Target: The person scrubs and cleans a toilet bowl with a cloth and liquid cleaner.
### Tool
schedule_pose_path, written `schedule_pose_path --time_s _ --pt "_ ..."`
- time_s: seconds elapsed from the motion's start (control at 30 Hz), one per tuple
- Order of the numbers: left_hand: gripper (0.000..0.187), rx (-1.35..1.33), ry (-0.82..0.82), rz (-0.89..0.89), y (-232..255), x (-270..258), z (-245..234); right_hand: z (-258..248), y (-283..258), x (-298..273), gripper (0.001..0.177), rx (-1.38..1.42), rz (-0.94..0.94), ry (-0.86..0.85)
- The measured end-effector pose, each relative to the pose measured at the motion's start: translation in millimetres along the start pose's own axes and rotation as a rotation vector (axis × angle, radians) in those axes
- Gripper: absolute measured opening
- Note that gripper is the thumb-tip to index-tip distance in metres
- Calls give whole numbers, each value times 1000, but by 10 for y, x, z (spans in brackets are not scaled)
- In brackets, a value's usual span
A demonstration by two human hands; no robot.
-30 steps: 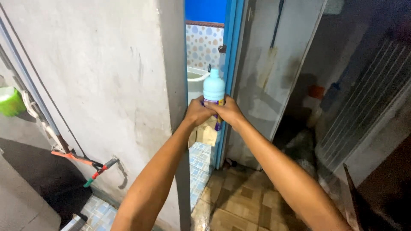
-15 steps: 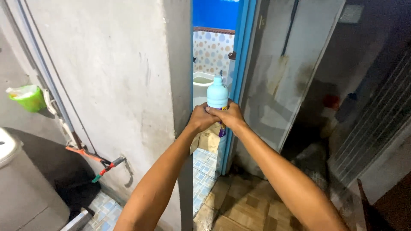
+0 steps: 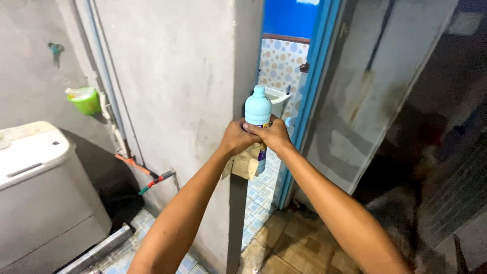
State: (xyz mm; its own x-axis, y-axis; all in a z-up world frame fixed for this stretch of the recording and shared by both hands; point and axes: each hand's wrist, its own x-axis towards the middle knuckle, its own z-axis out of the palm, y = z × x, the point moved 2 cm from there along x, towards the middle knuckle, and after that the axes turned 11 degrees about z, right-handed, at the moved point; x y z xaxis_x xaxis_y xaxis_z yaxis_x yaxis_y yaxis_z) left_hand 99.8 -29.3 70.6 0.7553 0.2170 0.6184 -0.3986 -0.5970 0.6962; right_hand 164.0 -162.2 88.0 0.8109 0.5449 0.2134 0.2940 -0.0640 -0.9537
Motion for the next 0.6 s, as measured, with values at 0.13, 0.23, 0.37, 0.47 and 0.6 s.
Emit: schedule_pose_path --time_s 0.13,0.23,0.37,0.47,0.6 --pt "52 103 24 -53 31 -136 -307 280 -83 -29 52 10 -10 -47" --pt "52 101 45 -35 60 -266 -530 492 -152 -76 50 25 -29 -95" --pt "51 114 81 -70 82 -461 -845 820 -216 -115 48 49 -71 -180" --pt "49 151 110 -91 144 -625 -1101 1080 -282 -159 47 64 -92 -228" --pt "47 174 125 -133 222 -840 -1410 1405 -378 -252 47 54 -103 -269"
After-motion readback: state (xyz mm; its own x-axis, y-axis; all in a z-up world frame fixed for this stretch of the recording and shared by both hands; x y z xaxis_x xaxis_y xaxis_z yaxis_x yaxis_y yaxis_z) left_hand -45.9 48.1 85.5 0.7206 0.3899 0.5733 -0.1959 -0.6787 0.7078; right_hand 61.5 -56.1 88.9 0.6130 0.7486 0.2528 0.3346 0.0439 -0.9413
